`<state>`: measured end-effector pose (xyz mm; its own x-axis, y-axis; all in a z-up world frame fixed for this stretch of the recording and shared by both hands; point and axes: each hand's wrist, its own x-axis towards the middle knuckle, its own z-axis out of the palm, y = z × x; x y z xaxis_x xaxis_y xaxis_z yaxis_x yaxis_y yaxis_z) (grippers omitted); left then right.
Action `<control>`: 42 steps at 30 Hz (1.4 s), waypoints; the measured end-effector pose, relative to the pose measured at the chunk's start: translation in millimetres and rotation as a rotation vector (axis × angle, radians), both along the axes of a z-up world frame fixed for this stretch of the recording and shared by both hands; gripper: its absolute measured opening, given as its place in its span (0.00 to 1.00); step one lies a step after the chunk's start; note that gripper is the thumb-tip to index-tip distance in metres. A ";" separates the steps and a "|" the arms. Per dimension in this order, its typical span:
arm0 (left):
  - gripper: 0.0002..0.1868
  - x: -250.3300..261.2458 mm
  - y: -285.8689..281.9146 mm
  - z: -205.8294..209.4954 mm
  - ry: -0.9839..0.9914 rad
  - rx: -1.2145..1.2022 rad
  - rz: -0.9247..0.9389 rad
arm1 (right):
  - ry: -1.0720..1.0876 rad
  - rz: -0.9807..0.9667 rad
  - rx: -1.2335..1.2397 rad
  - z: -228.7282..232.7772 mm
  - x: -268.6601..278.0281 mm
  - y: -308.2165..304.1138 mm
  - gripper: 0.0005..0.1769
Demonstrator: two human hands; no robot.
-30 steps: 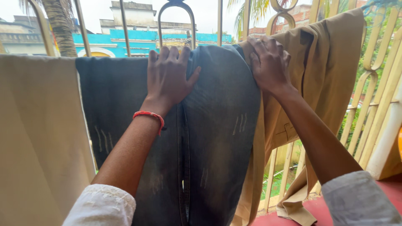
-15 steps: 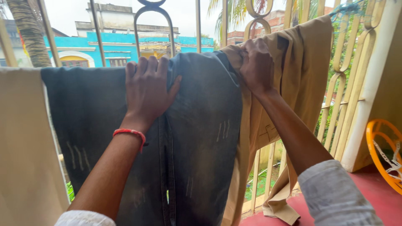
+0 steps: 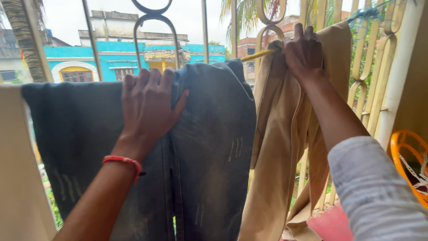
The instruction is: The person hangs a pair of light-colored trousers and a pair of dark jeans on a clothesline on a balcony. They use both hands to spread the garments and secure them with multiple plastic clothespins.
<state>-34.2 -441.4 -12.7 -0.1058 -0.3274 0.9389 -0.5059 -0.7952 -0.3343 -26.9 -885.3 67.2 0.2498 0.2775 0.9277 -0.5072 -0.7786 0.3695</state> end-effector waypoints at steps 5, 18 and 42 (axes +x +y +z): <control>0.23 -10.3 1.6 5.5 -0.040 0.020 0.016 | -0.036 -0.074 0.056 13.4 11.8 -39.6 0.13; 0.37 9.1 -54.7 10.2 -0.124 -0.045 0.000 | -0.115 0.358 0.039 -16.6 -12.2 -20.8 0.21; 0.35 23.5 -105.7 16.3 0.119 0.058 -0.145 | -0.018 0.493 0.500 -84.5 -18.7 119.9 0.38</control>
<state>-10.7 -547.1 3.6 -0.0450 -0.3707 0.9277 -0.6522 -0.6925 -0.3084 -45.7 -765.4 -17.2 0.1874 -0.1063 0.9765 -0.0537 -0.9938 -0.0978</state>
